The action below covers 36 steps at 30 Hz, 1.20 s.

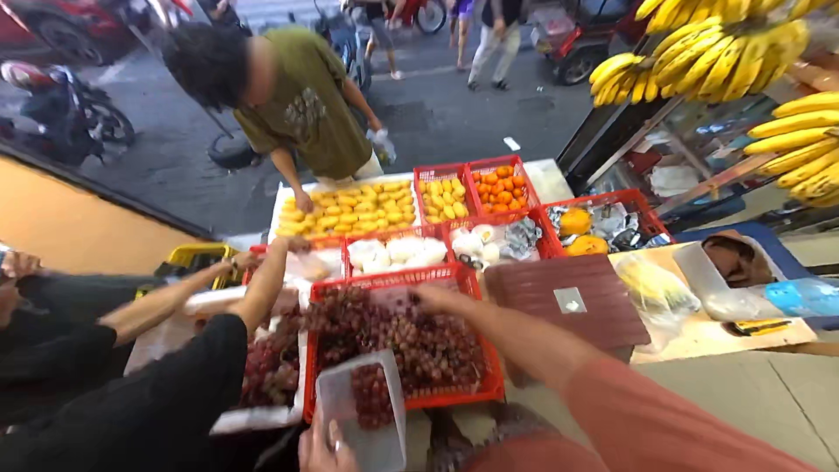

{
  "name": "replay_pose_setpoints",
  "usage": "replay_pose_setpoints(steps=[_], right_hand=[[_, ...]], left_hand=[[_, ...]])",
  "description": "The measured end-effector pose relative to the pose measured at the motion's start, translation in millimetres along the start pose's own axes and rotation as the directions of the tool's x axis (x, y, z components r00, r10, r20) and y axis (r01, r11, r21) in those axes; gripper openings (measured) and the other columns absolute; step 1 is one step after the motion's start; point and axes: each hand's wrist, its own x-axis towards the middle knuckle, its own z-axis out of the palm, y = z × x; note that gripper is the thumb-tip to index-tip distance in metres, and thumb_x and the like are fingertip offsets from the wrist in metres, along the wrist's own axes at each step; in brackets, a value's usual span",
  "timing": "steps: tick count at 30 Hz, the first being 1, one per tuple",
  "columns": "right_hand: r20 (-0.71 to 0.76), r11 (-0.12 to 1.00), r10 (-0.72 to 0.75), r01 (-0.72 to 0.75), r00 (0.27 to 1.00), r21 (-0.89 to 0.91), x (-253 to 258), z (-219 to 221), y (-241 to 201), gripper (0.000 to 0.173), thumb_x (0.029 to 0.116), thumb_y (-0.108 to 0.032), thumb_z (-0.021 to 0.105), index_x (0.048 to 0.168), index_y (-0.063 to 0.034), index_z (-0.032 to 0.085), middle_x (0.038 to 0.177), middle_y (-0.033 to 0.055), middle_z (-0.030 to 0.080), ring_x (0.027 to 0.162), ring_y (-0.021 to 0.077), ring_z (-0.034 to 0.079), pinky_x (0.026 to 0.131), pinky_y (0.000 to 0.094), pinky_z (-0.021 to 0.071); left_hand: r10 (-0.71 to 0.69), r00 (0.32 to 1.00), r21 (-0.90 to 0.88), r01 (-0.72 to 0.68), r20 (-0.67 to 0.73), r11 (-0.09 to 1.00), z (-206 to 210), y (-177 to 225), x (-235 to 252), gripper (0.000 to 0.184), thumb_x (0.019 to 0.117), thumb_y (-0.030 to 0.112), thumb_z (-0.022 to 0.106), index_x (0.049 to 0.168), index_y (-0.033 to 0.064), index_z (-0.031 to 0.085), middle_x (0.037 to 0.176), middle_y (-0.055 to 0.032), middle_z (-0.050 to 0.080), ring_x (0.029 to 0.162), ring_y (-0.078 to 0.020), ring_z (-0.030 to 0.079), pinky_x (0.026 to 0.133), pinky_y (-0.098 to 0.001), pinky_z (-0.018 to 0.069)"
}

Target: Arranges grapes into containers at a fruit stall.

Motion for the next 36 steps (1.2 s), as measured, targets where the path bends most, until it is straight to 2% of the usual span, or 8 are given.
replay_pose_setpoints(steps=[2,7,10,13,17,29,33,36], right_hand=[[-0.066,0.895,0.139,-0.097,0.988,0.435,-7.0,10.0,6.1,0.043,0.0984,-0.012,0.064,0.139,-0.0008,0.056,0.131,0.0212,0.064,0.119,0.0323,0.063,0.104,0.0518,0.05],[0.068,0.005,0.404,-0.077,0.912,0.997,-13.6,38.2,-0.2,0.032,0.1015,-0.029,0.046,0.126,-0.0114,0.055,0.101,0.0072,0.062,0.087,0.0225,0.063,0.077,0.0478,0.0556],[-0.059,0.432,0.532,-0.21,0.845,0.877,18.2,50.6,5.9,0.042,0.1068,-0.042,0.052,0.119,-0.0035,0.066,0.099,0.0113,0.065,0.086,0.0213,0.063,0.079,0.042,0.0547],[-0.179,0.93,0.309,-0.257,0.934,0.261,40.3,54.8,10.3,0.032,0.1009,-0.031,0.063,0.117,-0.0057,0.073,0.116,0.0181,0.072,0.111,0.035,0.068,0.098,0.0604,0.0528],[-0.071,0.96,0.26,-0.266,0.963,-0.091,48.3,59.6,5.2,0.034,0.0953,-0.029,0.069,0.121,-0.007,0.071,0.118,0.0205,0.071,0.114,0.0409,0.066,0.097,0.0648,0.0518],[-0.061,0.966,0.215,-0.203,0.975,0.16,30.5,52.7,26.4,0.032,0.0958,-0.032,0.07,0.117,-0.0084,0.074,0.116,0.0177,0.072,0.111,0.0355,0.068,0.1,0.0622,0.0516],[-0.061,0.416,0.316,-0.08,0.947,0.906,10.8,43.2,8.6,0.022,0.1027,-0.015,0.051,0.117,-0.0032,0.062,0.099,0.0065,0.068,0.086,0.0162,0.066,0.079,0.0373,0.0574],[0.061,-0.066,0.424,-0.036,0.904,0.997,-1.3,35.3,-8.3,0.02,0.1054,-0.021,0.04,0.106,-0.0124,0.058,0.088,0.002,0.067,0.074,0.013,0.066,0.069,0.0316,0.0577]], left_hand=[[0.008,1.0,-0.001,-0.008,-0.028,1.0,2.4,-6.9,-4.1,0.039,0.1053,0.014,0.048,0.138,-0.0048,0.059,0.121,-0.0308,0.064,0.114,-0.0456,0.063,0.1,-0.0591,0.0497],[-0.009,1.0,-0.027,0.009,-0.021,1.0,5.6,-10.8,0.6,0.04,0.1052,0.016,0.047,0.138,-0.0027,0.059,0.117,-0.0243,0.064,0.11,-0.0363,0.064,0.097,-0.052,0.0517],[-0.02,1.0,-0.02,0.02,-0.001,1.0,4.6,-12.4,2.0,0.04,0.105,0.016,0.047,0.137,-0.0032,0.06,0.118,-0.0237,0.065,0.11,-0.0347,0.064,0.098,-0.0507,0.0512],[-0.025,1.0,-0.006,0.025,0.011,1.0,3.0,-12.2,5.5,0.039,0.1053,0.017,0.048,0.137,-0.0027,0.06,0.118,-0.0225,0.065,0.111,-0.0335,0.064,0.099,-0.0491,0.0514],[-0.008,1.0,0.001,0.008,0.014,1.0,3.4,-11.8,5.6,0.04,0.105,0.017,0.047,0.138,-0.0035,0.059,0.118,-0.0228,0.065,0.111,-0.0329,0.064,0.098,-0.0476,0.0518],[-0.041,0.997,-0.061,0.044,0.064,0.997,-0.5,1.0,8.1,0.037,0.1042,0.013,0.051,0.138,-0.0008,0.06,0.119,-0.0219,0.066,0.111,-0.0322,0.066,0.099,-0.0481,0.0535],[-0.101,0.992,-0.108,0.109,0.076,0.988,-6.4,-6.8,11.0,0.043,0.1032,0.011,0.051,0.145,0.0084,0.057,0.123,-0.0198,0.066,0.109,-0.0306,0.067,0.096,-0.049,0.0558],[-0.095,0.993,-0.123,0.104,0.073,0.987,-3.5,-9.5,9.4,0.044,0.1027,0.012,0.05,0.146,0.0109,0.057,0.122,-0.0181,0.065,0.11,-0.0294,0.066,0.096,-0.0486,0.0557]])
